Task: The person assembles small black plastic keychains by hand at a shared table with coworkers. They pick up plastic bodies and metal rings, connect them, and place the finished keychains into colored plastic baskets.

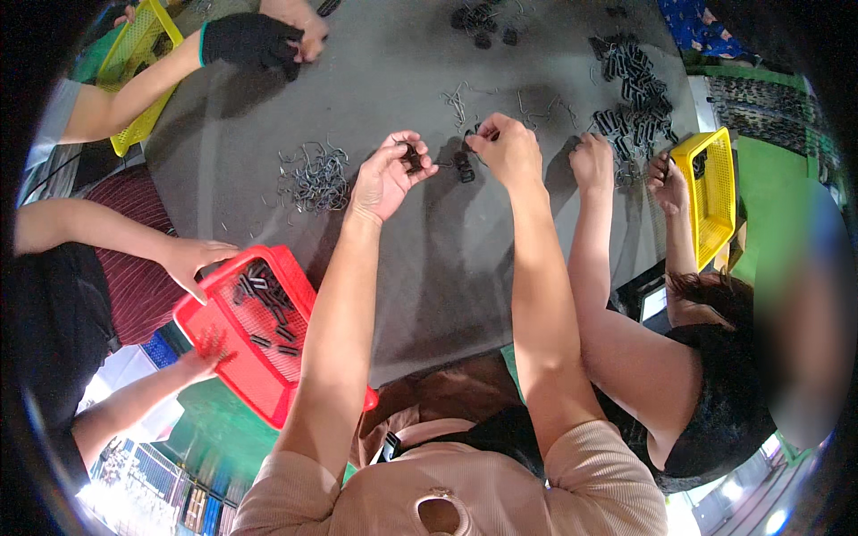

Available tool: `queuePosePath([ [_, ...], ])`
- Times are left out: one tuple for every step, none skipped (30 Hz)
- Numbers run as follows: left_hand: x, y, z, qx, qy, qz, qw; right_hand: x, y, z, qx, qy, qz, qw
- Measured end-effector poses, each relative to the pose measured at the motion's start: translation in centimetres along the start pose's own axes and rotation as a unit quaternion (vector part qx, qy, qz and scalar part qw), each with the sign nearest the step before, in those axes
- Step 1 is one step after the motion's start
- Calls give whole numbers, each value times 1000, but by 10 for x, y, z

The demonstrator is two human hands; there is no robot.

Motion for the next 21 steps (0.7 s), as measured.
queuePosePath([
  [4,2,4,2,-21,-14,1000,4,-8,7,-1,-13,1,1000],
  [4,4,8,6,-43,-27,999,2,-16,20,26,-57,-5,998],
  [8,5,14,13,-48,-69,996,-4,-22,34,30,-100,9,995],
  [7,6,21,23,-54,-107,993,-7,-30,49,55,-112,2,992],
  [4,7,28,34,-57,-145,987,-11,-37,61,78,-123,-7,989],
  [-4,6,34,41,-81,-156,984,-19,-41,68,89,-128,-8,988],
  [-6,9,38,31,-108,-119,987,-29,-46,74,103,-132,-8,986],
  [-6,11,46,22,-176,-69,982,-38,-50,79,115,-143,10,983],
  [-6,12,57,13,-243,-19,970,-40,-56,85,132,-139,-13,981],
  [-3,12,66,2,-309,30,951,-43,-62,90,150,-134,-35,979],
  [-6,11,70,-7,-372,80,925,-42,-67,92,167,-129,-57,976],
  [-7,10,70,-17,-432,129,893,-42,-71,94,185,-103,-58,976],
  [3,13,71,-35,-325,62,943,-35,-70,91,174,-48,-36,983],
  [8,12,60,-53,-211,-7,976,-24,-68,93,161,7,-14,987],
  [14,11,58,-21,-210,-93,973,-16,-66,89,149,63,10,987],
  [10,6,54,14,-209,-174,962,-7,-57,68,112,67,-34,991],
  [20,6,57,0,-287,-195,938,8,-51,49,103,47,-120,986],
  [14,3,57,9,-301,-193,934,19,-41,26,89,-13,-178,980],
  [8,0,55,17,-315,-190,930,23,-33,0,36,-56,-213,975],
  [6,-2,55,20,-321,-186,928,23,-26,-20,6,-81,-245,966],
  [3,-3,57,26,-329,-183,926,24,-25,-35,-25,-106,-276,955],
])
Point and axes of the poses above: each hand's wrist, its own y-axis towards the middle knuckle, its own x-axis out of the back of the hand, z = x × y, the point moved 9 cm from there along y, towards the middle knuckle, and after that the axes turned 1 degree about y, right-handed, at the moved point
